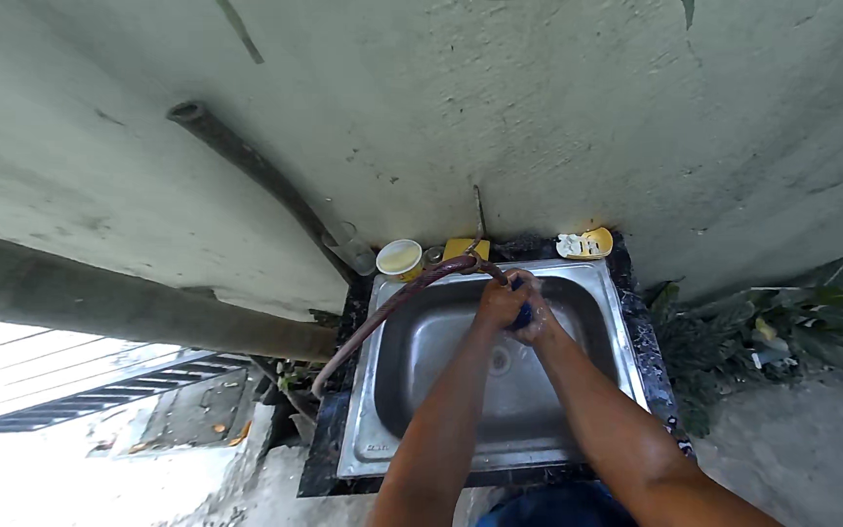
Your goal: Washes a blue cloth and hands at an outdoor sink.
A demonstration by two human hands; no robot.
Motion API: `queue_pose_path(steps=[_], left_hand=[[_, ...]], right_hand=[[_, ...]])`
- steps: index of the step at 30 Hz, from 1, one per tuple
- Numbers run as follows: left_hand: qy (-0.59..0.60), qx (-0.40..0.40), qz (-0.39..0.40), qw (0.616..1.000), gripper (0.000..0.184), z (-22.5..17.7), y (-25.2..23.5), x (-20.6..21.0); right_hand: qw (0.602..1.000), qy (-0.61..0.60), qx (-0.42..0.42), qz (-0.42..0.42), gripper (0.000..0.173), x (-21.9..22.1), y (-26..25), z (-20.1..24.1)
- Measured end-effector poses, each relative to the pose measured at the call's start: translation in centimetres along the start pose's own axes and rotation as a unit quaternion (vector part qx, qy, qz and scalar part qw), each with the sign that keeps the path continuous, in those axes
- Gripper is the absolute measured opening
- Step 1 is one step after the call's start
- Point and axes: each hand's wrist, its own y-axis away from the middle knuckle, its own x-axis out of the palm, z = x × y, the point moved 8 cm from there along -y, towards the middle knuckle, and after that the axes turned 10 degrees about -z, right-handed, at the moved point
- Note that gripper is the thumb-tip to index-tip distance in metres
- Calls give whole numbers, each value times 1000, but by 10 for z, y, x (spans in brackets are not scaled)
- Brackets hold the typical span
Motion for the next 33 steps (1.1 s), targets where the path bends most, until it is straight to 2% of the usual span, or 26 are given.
queue_pose_path(steps=[1, 3, 4, 5, 6, 8, 9, 10, 12, 14, 18, 21, 23, 24, 26, 27, 29, 31, 33], left_hand=[[-17, 39, -7, 999, 23, -1, 3, -2], [-47, 123, -11, 991, 58, 1, 10, -4], [-64, 133, -11, 989, 75, 5, 13, -2], [-81, 123, -14, 989, 83, 10, 16, 0], [-87, 101, -29, 991, 78, 13, 19, 1], [-90, 71, -78, 990, 39, 12, 20, -1], [-98, 60, -85, 990, 25, 12, 17, -2], [-101, 51, -84, 990, 21, 14, 14, -4], [-92, 0, -78, 993, 26, 20, 11, -10], [-35, -50, -100, 993, 30, 24, 8, -14], [119, -111, -198, 967, 34, 39, 10, -14], [236, -157, -279, 917, 34, 57, 20, -4], [300, -202, -304, 881, 31, 60, 29, 5], [330, -224, -297, 868, 28, 58, 33, 10], [373, -273, -247, 852, 17, 53, 42, 16], [382, -291, -200, 854, 20, 49, 46, 18], [361, -261, -60, 893, 29, 32, 57, 15], [237, -201, 66, 948, 29, 5, 63, 5], [133, -187, 160, 960, 22, -2, 53, 9]], right_hand=[[1000, -22, -2, 6, 44, 1, 0, 2], [999, -27, -31, 29, 40, 6, -3, 9], [998, -13, -53, 42, 39, 7, -5, 14], [996, 8, -73, 42, 38, 5, -9, 16], [996, 13, -77, 37, 36, 3, -12, 15], [998, 1, -57, 20, 32, 3, -12, 6], [999, 10, -41, 14, 32, 2, -11, 1], [999, 29, -16, 7, 35, 1, -10, -4], [997, 67, 26, -8, 45, -2, -7, -11], [999, 48, 10, -7, 44, 1, -5, -7], [989, -58, -104, -83, 19, 0, -2, 12], [958, 34, -231, -168, 19, -6, 20, 30], [913, 153, -334, -175, 17, -5, 41, 40], [879, 218, -392, -161, 16, -2, 53, 43], [791, 322, -510, -97, 17, 5, 78, 40], [732, 357, -577, -56, 17, 9, 90, 35], [613, 404, -679, 20, 17, 16, 115, 18], [509, 436, -737, 86, 17, 20, 141, -3], [422, 444, -773, 163, 19, 19, 158, -22]])
